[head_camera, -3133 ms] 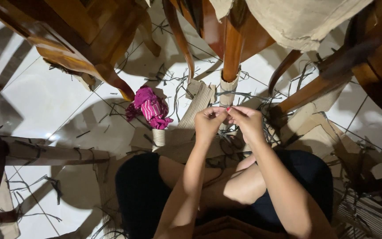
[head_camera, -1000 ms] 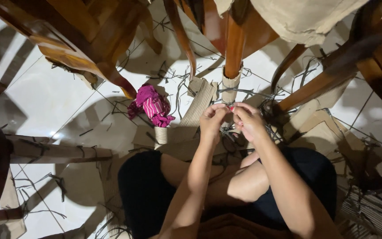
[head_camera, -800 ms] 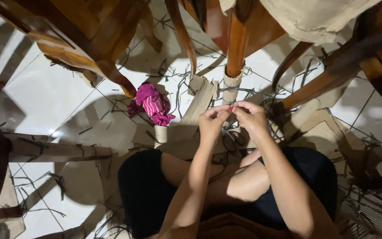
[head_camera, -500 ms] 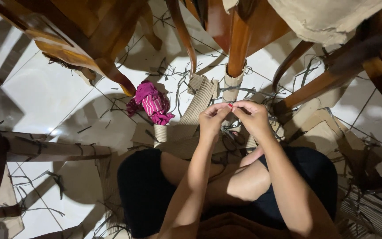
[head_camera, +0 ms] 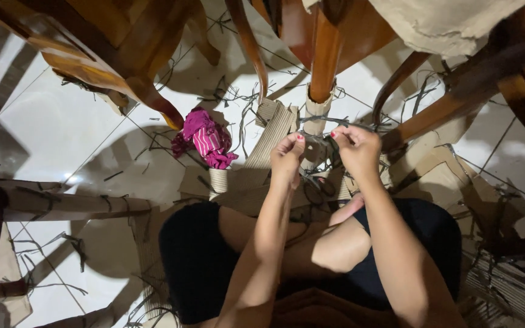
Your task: Tying and wrapping thin black strings around the legs of wooden furniture.
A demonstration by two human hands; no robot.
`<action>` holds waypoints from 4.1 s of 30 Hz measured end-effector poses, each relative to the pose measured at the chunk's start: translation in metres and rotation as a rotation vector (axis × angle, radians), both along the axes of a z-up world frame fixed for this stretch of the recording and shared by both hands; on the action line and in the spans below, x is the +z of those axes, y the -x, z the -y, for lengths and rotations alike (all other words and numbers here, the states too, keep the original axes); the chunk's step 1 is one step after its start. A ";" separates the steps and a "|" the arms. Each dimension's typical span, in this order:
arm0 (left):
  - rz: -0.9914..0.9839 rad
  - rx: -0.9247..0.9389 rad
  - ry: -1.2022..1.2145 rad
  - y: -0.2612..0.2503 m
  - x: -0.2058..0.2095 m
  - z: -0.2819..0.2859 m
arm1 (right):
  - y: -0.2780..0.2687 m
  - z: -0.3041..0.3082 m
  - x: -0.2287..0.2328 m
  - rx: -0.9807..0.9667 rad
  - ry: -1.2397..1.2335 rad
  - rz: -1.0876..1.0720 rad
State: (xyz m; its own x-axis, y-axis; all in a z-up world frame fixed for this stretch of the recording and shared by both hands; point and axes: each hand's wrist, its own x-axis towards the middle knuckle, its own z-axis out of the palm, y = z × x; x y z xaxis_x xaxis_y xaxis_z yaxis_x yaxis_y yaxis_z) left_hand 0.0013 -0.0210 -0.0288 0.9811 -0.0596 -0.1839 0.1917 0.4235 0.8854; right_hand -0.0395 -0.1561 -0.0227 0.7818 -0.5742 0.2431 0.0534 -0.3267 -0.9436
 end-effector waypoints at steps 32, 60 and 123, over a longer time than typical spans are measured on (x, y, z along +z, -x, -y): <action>0.363 -1.248 -1.023 0.057 -0.088 -0.146 | -0.022 -0.120 -0.112 0.647 0.526 -1.509; 0.197 -1.292 -1.135 0.078 0.003 -0.092 | 0.022 -0.056 0.036 0.750 0.510 -1.024; -0.129 0.093 -0.116 0.017 -0.128 -0.027 | 0.027 0.104 -0.019 -0.232 0.523 -0.745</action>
State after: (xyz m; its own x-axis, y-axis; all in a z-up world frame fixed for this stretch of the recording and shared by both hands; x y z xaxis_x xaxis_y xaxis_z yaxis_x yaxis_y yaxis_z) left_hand -0.0153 0.0055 -0.1571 0.9493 0.0587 -0.3089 0.2718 0.3410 0.8999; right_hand -0.0663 -0.2604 -0.0413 0.7194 -0.6946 -0.0023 -0.6250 -0.6458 -0.4386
